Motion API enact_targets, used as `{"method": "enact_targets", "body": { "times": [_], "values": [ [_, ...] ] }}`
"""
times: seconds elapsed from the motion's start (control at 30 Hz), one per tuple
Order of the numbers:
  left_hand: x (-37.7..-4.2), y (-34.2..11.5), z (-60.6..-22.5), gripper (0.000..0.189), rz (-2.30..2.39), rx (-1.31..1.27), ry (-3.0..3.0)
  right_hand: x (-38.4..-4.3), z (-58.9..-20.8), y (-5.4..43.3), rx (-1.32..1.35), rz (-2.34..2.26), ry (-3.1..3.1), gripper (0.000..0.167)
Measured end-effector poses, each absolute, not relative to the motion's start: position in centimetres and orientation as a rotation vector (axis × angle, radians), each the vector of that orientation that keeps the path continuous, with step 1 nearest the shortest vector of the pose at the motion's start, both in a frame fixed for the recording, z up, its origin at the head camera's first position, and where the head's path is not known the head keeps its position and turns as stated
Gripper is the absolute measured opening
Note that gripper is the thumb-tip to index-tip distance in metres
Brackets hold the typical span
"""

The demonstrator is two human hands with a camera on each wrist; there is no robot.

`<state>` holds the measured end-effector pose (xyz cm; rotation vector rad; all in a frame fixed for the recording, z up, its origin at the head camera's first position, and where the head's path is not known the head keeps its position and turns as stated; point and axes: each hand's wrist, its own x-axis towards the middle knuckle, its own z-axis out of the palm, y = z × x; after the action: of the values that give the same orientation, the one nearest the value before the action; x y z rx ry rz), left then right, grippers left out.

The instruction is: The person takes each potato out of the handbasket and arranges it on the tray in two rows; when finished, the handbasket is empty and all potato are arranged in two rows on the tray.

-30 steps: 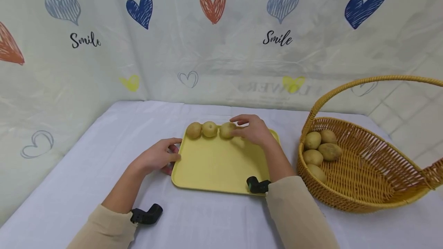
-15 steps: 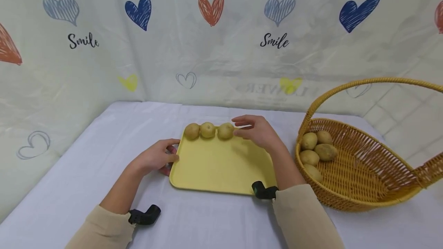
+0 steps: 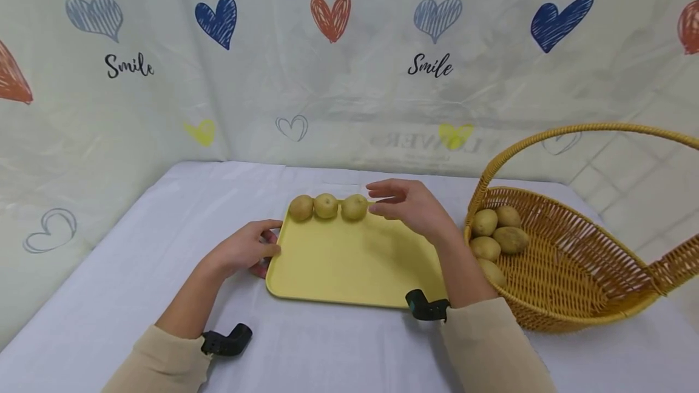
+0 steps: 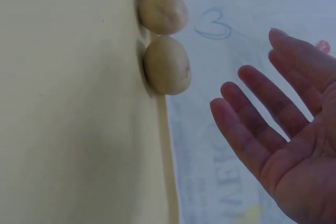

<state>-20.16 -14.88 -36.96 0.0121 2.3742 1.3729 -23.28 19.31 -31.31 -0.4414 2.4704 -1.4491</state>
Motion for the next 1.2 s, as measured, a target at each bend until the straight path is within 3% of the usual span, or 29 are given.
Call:
{"method": "enact_targets", "body": {
  "times": [0.7, 1.2],
  "values": [
    [-20.2, -14.9, -36.9, 0.061, 1.351, -0.001, 2.378, -21.8, -27.5, 21.9, -0.418, -1.369, 2.591, 0.051],
    [-20.2, -15.0, -37.0, 0.061, 1.372, 0.005, 2.366, -21.0, -27.0, 24.3, -0.460, -1.385, 2.539, 0.048]
  ]
}}
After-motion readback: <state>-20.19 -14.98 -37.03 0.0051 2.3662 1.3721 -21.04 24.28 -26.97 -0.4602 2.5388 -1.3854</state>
